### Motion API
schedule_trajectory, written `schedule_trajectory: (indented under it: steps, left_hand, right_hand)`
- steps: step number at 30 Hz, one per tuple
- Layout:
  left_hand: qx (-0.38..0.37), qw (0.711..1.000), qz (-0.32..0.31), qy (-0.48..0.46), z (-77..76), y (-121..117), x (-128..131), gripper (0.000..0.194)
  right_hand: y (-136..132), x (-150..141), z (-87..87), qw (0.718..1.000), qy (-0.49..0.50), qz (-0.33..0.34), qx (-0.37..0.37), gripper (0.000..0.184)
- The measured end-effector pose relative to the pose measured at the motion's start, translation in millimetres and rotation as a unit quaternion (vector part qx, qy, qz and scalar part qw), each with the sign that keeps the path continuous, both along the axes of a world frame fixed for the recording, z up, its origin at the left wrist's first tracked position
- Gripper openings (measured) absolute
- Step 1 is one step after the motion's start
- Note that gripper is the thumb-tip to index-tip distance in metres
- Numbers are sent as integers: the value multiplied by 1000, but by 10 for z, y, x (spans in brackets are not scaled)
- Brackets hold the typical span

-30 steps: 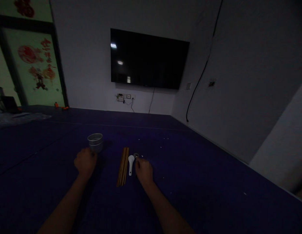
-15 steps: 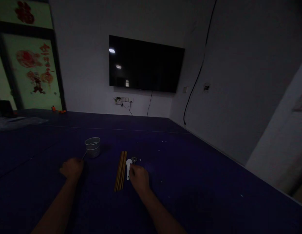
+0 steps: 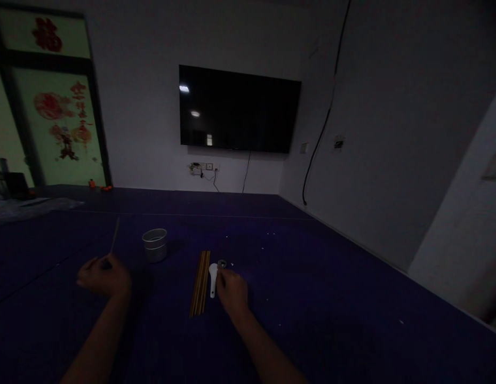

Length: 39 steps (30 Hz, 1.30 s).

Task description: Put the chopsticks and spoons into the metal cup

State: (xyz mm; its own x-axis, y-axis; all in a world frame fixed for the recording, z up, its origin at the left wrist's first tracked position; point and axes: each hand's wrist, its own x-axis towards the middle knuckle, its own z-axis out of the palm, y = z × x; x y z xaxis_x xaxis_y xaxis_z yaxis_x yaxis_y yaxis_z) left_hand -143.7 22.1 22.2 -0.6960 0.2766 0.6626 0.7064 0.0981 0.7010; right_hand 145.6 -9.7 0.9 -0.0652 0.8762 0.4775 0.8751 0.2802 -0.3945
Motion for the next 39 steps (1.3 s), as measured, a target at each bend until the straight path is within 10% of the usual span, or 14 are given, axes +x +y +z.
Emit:
schedule_trajectory:
  steps: [3, 13, 25, 32, 39]
  left_hand:
    - [38, 999, -7, 26, 152, -44, 341, 29]
    - [-53, 898, -343, 271, 51, -151, 1572, 25]
    - [-71, 882, -345, 313, -206, -260, 1527, 30]
    - [-35, 919, -313, 236, -193, -194, 1525, 56]
    - [-255, 890, -307, 219, -195, -89, 1453, 35]
  right_hand:
    - [17, 16, -1, 999, 28, -20, 34, 36]
    - [140, 273, 9, 985, -32, -81, 149, 40]
    - [172, 316, 5, 980, -57, -24, 189, 24]
    - [179, 299, 9, 990, 33, -39, 134, 26]
    - [318, 316, -155, 974, 209, -68, -45, 23]
